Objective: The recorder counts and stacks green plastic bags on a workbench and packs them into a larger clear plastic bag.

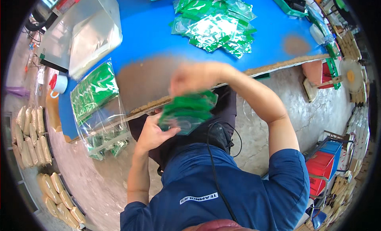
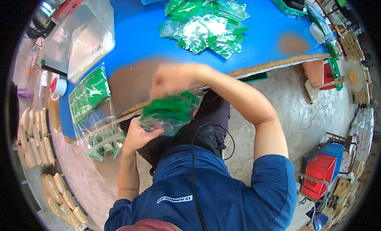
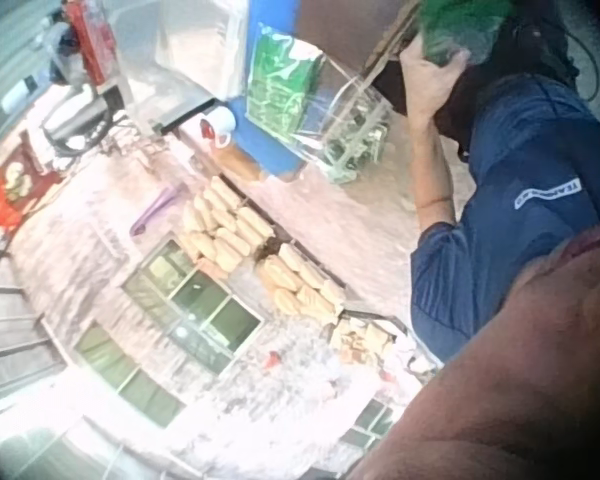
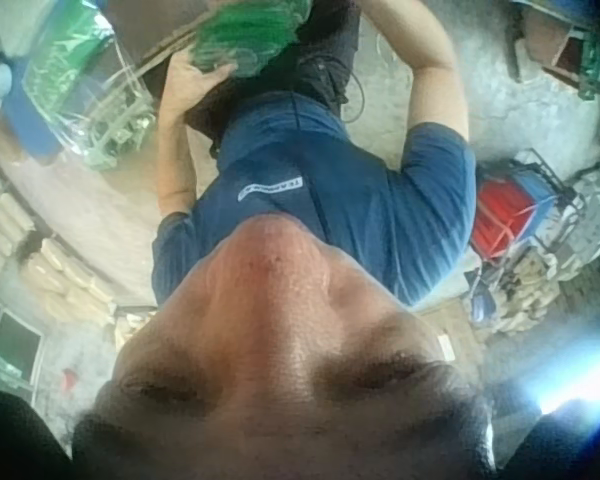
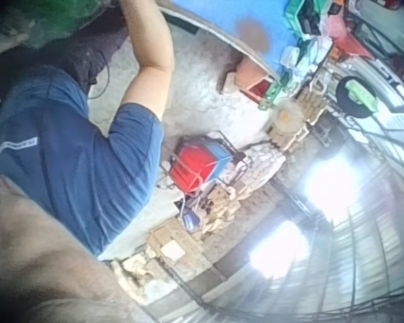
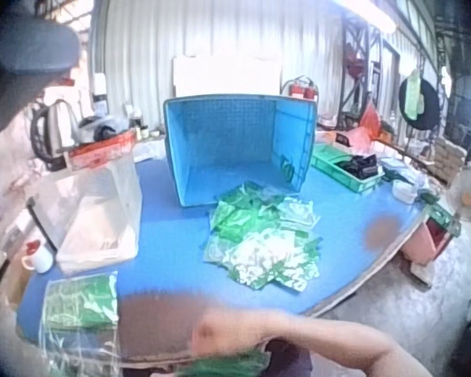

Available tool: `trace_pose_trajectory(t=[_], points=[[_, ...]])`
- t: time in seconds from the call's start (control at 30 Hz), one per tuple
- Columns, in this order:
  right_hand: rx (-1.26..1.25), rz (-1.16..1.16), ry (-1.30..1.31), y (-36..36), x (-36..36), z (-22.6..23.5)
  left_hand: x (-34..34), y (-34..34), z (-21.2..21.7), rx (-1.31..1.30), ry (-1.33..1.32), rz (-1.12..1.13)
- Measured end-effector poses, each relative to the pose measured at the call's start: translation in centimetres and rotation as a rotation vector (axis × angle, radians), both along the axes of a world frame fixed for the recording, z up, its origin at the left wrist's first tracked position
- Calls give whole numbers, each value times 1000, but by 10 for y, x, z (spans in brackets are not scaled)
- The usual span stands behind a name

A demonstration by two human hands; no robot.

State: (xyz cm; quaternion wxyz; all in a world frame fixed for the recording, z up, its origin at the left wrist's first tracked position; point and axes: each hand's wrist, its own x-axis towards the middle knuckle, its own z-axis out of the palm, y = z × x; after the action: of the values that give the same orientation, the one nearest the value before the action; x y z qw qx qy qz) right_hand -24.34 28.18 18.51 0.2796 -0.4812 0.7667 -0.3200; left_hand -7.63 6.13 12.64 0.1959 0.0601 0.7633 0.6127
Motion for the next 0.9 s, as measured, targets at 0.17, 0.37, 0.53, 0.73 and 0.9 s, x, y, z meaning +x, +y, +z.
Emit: trace_pose_trajectory(t=[0.17, 0.37, 0.53, 0.73, 0.9], points=[[74, -1219, 1138, 60, -111, -76, 30, -9, -40, 708, -149, 485], [219, -966, 759, -27, -38, -122, 67, -22, -94, 1238, -370, 588], [162, -969, 719, -70, -27, -112, 54, -26, -104, 1455, -412, 512], [-96, -726, 758, -26, 13, -74, 54, -18, -92, 1481, -478, 664], [-136, -309, 668, -18, 56, -81, 50, -8, -81, 1473, -493, 663]])
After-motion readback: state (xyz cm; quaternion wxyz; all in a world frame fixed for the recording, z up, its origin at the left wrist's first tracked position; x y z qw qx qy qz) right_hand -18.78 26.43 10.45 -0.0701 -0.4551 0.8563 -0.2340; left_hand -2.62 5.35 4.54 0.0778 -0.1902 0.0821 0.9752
